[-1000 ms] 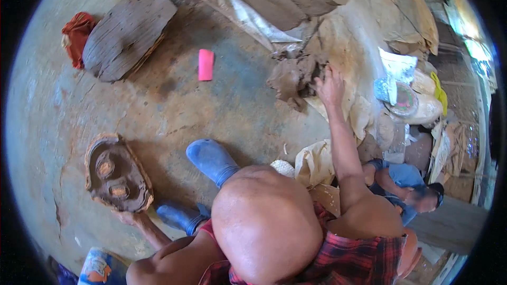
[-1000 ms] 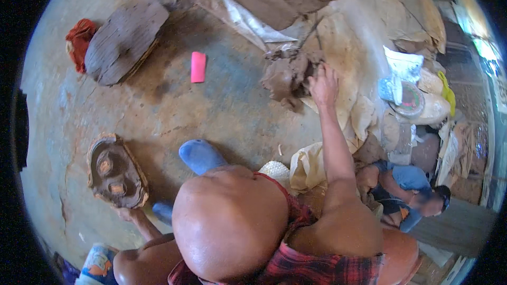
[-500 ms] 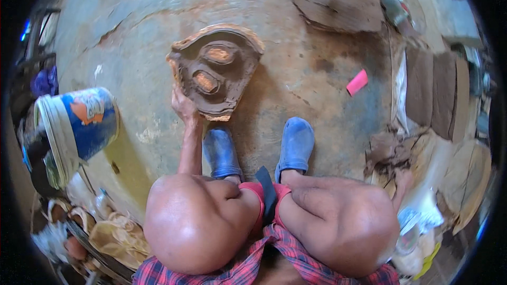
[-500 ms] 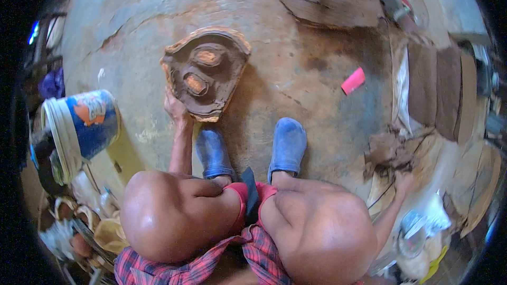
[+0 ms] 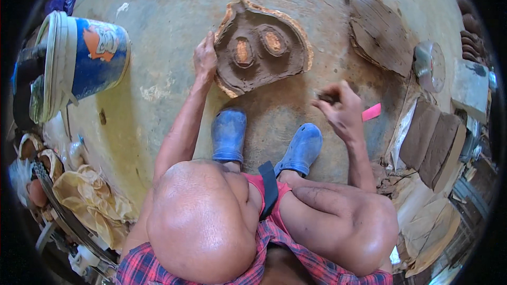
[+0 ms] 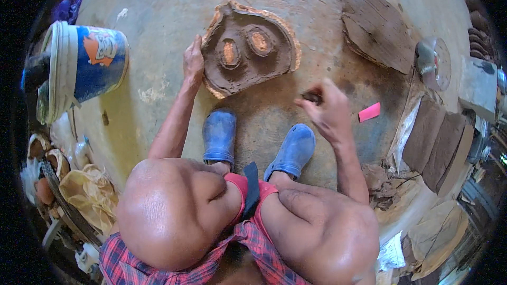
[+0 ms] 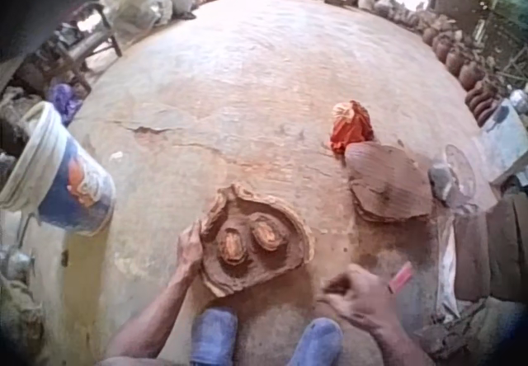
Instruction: The person shapes a clay slab by hand, presses it into a mold, trims excess clay using a plastic scraper, and rolls a piece of clay by hand before attaching it onto the molded sculpture.
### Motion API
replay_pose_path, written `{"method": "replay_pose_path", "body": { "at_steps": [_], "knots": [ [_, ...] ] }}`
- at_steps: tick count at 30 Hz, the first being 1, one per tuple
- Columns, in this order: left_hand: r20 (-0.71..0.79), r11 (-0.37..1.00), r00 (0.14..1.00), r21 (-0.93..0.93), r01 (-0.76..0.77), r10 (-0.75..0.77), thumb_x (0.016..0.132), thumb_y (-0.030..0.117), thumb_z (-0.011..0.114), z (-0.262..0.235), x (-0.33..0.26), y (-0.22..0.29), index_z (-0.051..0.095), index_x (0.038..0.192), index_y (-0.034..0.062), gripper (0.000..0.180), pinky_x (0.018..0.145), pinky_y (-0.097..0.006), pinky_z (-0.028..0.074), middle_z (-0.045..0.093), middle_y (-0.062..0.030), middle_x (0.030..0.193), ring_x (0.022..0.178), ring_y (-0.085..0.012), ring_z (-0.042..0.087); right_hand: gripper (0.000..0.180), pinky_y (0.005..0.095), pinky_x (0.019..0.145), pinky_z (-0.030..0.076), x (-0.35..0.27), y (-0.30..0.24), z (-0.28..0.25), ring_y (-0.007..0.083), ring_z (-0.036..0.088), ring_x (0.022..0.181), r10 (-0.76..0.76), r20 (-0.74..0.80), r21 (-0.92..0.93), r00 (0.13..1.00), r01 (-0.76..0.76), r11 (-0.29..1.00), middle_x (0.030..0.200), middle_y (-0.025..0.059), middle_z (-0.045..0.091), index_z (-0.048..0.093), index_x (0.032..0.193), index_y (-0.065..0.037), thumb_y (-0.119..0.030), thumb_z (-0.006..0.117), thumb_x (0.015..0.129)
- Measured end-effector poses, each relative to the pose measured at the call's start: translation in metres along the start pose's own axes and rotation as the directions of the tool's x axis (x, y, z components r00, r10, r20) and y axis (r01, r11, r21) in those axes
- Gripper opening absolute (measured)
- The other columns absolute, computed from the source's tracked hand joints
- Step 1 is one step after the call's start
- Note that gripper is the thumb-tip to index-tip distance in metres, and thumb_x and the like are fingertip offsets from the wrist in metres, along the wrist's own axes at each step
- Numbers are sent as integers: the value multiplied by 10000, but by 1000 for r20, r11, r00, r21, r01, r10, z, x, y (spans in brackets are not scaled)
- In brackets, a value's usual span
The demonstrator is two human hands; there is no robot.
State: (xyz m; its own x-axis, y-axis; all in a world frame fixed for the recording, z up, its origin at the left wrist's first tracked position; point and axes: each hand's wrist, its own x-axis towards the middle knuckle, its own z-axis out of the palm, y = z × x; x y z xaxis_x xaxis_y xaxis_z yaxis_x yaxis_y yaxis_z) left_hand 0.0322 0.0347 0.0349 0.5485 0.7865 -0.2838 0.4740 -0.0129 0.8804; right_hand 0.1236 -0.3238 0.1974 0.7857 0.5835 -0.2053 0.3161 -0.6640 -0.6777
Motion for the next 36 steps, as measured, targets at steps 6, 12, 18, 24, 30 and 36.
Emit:
{"method": "replay_pose_path", "body": {
  "at_steps": [6, 12, 18, 24, 30, 36],
  "knots": [
    [17, 1000, 1000, 26, 14, -14, 1088, 516, 498, -1, -2, 6, 747, 1267, 23, 580, 964, -407, 515, 778, -205, 1163, 1112, -286, 715, 268, 426, 804, 573, 52, -13, 86, 331, 701, 922, -439, 77, 56, 895, 436, 898, 923, 130, 727, 734, 1078, -40, -170, 824, 862],
    [-4, 998, 999, -34, -43, 43, 1087, 510, 501, 2, 1, -2, 750, 1253, 23, 572, 951, -416, 519, 775, -220, 1150, 1102, -303, 721, 238, 434, 803, 575, 64, -22, 112, 347, 689, 865, -493, 80, -30, 867, 496, 868, 1026, 148, 725, 760, 1103, -27, -127, 779, 888],
    [46, 998, 998, 50, 40, -42, 1045, 363, 616, -1, 7, -6, 734, 1260, 23, 420, 947, -415, 532, 771, -185, 1108, 1049, -250, 716, 248, 420, 816, 600, 64, -27, 132, 323, 719, 939, -503, 120, -38, 856, 510, 859, 1120, 123, 698, 758, 1133, -51, -36, 723, 888],
    [10, 998, 999, -57, -33, 34, 1099, 480, 501, 4, 2, -7, 748, 1220, -5, 558, 909, -389, 514, 772, -180, 1079, 1015, -244, 702, 307, 390, 829, 601, 65, -27, 140, 290, 708, 972, -538, 148, -40, 830, 549, 835, 1076, 96, 701, 766, 1146, -100, -37, 729, 847],
    [-64, 998, 996, -7, -56, 55, 1091, 485, 490, 0, -3, -23, 740, 1149, -5, 553, 859, -446, 514, 751, -242, 1003, 955, -327, 717, 350, 365, 937, 527, 61, -25, 139, 285, 579, 1109, -574, 170, -355, 801, 593, 723, 1237, 65, 646, 768, 1187, -189, -115, 769, 845],
    [-143, 1000, 989, -7, -25, 24, 1104, 398, 493, 9, -54, -9, 689, 1077, -25, 467, 781, -463, 485, 703, -215, 883, 807, -285, 636, 344, 413, 805, 546, 34, 0, 119, 322, 663, 968, -156, -463, -13, 873, 170, 985, 1096, 130, 688, 746, 1241, -109, -115, 758, 897]
  ]
}}
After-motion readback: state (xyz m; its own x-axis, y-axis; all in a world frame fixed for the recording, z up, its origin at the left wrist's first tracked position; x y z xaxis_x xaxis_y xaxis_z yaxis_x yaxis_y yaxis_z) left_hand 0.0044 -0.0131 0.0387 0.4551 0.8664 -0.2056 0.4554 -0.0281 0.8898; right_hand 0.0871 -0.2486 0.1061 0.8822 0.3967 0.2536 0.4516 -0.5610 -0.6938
